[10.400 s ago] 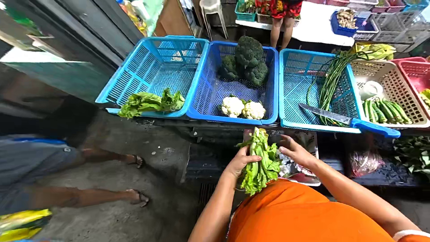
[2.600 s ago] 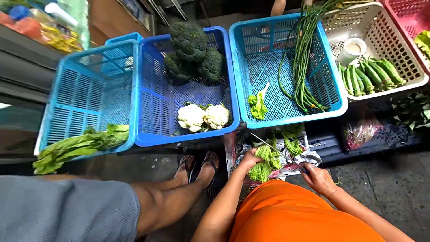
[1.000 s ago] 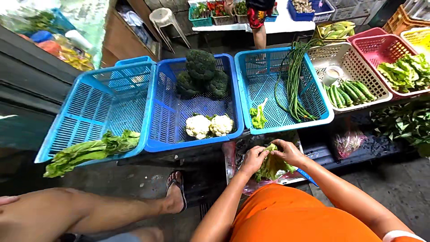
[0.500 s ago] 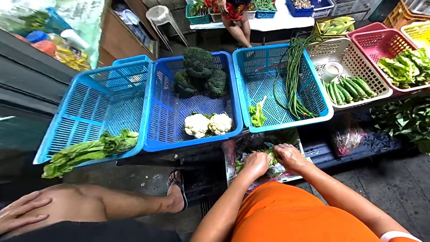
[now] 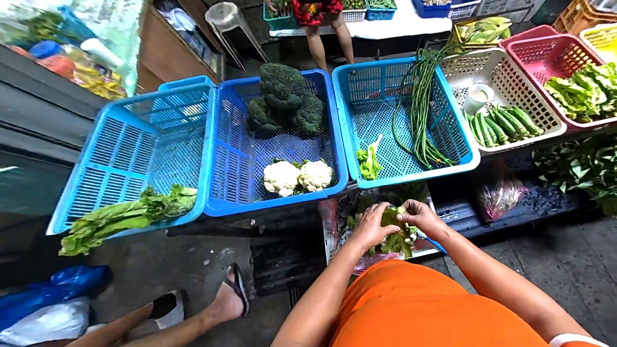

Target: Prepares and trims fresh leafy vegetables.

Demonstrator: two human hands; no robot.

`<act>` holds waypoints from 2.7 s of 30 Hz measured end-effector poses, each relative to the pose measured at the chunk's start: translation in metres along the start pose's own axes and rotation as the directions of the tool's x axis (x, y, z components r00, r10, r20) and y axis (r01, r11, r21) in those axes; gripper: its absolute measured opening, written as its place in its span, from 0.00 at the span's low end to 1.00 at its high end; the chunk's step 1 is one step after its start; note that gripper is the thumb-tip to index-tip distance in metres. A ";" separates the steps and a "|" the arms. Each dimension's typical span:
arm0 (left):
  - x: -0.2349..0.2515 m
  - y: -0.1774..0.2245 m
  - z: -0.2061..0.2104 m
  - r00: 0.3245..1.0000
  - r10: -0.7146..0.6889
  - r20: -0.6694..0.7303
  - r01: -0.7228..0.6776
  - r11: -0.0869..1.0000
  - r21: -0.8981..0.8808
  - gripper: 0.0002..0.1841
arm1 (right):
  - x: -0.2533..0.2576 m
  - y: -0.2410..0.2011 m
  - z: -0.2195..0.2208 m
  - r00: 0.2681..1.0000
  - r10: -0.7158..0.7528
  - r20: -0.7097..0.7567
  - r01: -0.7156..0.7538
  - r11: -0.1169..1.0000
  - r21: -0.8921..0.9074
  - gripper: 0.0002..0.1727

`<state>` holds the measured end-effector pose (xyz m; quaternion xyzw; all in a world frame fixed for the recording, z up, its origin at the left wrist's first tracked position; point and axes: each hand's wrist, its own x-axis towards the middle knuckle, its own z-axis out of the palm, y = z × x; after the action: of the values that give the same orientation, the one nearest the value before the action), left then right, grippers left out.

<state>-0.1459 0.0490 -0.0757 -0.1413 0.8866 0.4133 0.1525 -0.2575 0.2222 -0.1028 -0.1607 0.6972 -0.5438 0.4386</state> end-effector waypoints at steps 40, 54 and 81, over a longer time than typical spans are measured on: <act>-0.014 0.009 -0.023 0.997 -0.070 0.042 0.079 0.951 -0.299 0.15 | 0.000 -0.045 -0.003 0.934 -0.066 0.350 0.283 0.736 -0.616 0.22; -0.023 0.067 -0.061 0.933 0.005 0.360 -0.136 0.930 0.341 0.17 | -0.030 -0.055 -0.016 0.851 -0.034 0.524 0.459 0.532 -0.712 0.21; 0.004 0.008 0.005 0.730 0.565 -0.385 -0.416 0.814 0.406 0.13 | -0.008 0.165 -0.060 0.906 0.379 -0.189 -0.327 0.341 -0.881 0.35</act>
<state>-0.1518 0.0577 -0.0748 0.0253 0.9513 0.2537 -0.1735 -0.2584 0.3242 -0.2462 -0.2278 0.8838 0.0241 0.4079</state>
